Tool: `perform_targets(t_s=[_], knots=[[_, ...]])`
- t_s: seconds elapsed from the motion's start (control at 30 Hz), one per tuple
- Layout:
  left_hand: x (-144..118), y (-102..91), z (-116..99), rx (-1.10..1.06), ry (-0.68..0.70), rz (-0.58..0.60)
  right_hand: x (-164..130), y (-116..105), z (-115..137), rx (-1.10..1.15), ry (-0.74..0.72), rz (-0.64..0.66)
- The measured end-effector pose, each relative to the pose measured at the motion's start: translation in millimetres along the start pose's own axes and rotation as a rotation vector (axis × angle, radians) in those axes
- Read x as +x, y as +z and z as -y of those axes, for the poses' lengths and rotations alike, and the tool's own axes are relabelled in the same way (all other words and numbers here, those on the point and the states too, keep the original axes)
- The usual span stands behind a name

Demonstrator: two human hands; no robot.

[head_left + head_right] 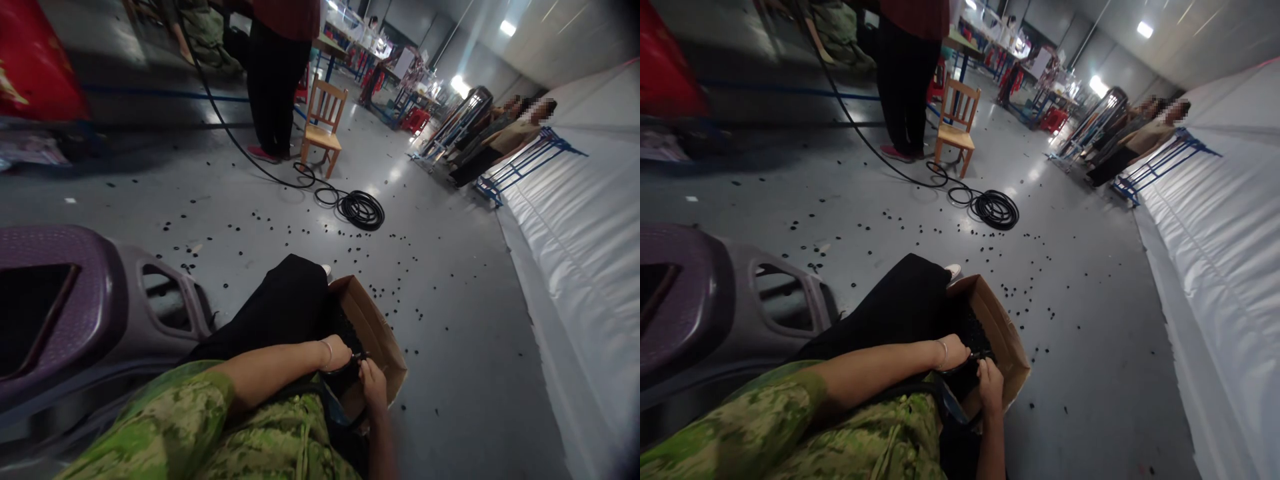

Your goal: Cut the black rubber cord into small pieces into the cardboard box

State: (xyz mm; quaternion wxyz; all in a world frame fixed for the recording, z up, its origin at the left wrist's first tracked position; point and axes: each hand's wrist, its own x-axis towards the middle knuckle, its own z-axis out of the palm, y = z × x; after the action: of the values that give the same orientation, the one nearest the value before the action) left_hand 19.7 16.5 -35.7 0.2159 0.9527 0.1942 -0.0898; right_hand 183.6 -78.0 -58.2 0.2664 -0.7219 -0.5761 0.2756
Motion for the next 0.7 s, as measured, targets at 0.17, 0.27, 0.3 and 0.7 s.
perform_targets(t_s=[0.17, 0.27, 0.3, 0.7], knots=[[-6, -7.5, 2, -0.029, 0.008, 0.001, 4, -15, 9, 0.012, -0.021, 0.131], [-7, -10.2, 1, -0.013, 0.021, -0.027, 5, -17, 15, -0.021, -0.016, 0.117], [-7, -11.0, 0, -0.01, 0.023, -0.028, 5, -17, 16, -0.032, -0.015, 0.107], [-8, -17.8, -6, -0.045, -0.019, -0.013, -1, -8, 24, -0.197, 0.053, -0.077]])
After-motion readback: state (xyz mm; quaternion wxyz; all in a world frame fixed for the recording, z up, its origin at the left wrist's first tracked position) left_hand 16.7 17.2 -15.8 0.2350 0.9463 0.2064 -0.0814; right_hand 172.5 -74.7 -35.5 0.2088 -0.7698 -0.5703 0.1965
